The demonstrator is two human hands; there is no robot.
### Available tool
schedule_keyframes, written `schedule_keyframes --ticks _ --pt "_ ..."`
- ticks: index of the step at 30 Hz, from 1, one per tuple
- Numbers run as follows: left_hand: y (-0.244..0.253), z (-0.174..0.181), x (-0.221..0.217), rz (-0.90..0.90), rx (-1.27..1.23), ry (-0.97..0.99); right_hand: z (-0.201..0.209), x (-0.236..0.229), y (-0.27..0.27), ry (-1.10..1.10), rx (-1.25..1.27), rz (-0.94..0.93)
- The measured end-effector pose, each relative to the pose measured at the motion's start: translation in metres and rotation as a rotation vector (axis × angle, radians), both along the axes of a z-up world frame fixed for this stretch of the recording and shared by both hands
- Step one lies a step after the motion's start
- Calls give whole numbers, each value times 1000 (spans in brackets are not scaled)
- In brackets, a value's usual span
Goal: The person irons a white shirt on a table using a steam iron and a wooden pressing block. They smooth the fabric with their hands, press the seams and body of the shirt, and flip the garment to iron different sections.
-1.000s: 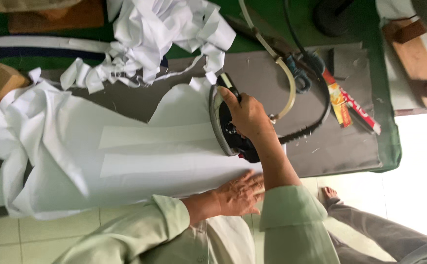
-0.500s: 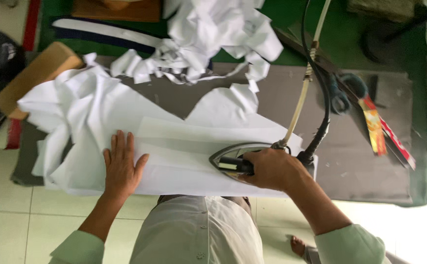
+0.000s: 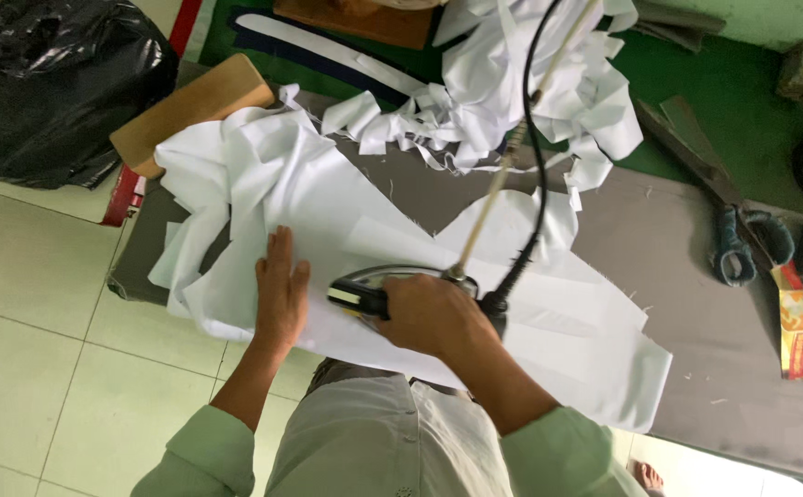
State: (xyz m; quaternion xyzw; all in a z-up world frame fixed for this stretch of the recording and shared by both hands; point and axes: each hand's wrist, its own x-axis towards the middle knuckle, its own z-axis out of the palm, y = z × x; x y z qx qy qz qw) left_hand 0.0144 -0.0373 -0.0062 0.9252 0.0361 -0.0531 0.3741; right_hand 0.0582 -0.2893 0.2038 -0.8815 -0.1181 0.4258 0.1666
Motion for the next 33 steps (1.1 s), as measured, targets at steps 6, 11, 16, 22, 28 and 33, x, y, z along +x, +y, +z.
schedule_keyframes --ticks 6,11,16,22,28,33 --pt "12 34 -1 141 -225 -27 1 15 50 -39 52 44" --pt "11 57 -2 253 -361 -184 -2 6 71 -85 76 -32" --pt "-23 67 3 163 -402 -248 26 -1 53 -62 35 -285" --pt "-56 43 28 -132 -146 -97 -28 -2 -6 -83 -43 -584" --pt "-56 26 42 -237 226 19 -43 -12 -96 -153 -151 -845" --pt "-58 28 37 -229 285 45 -62 -35 -177 -265 -131 -1020"
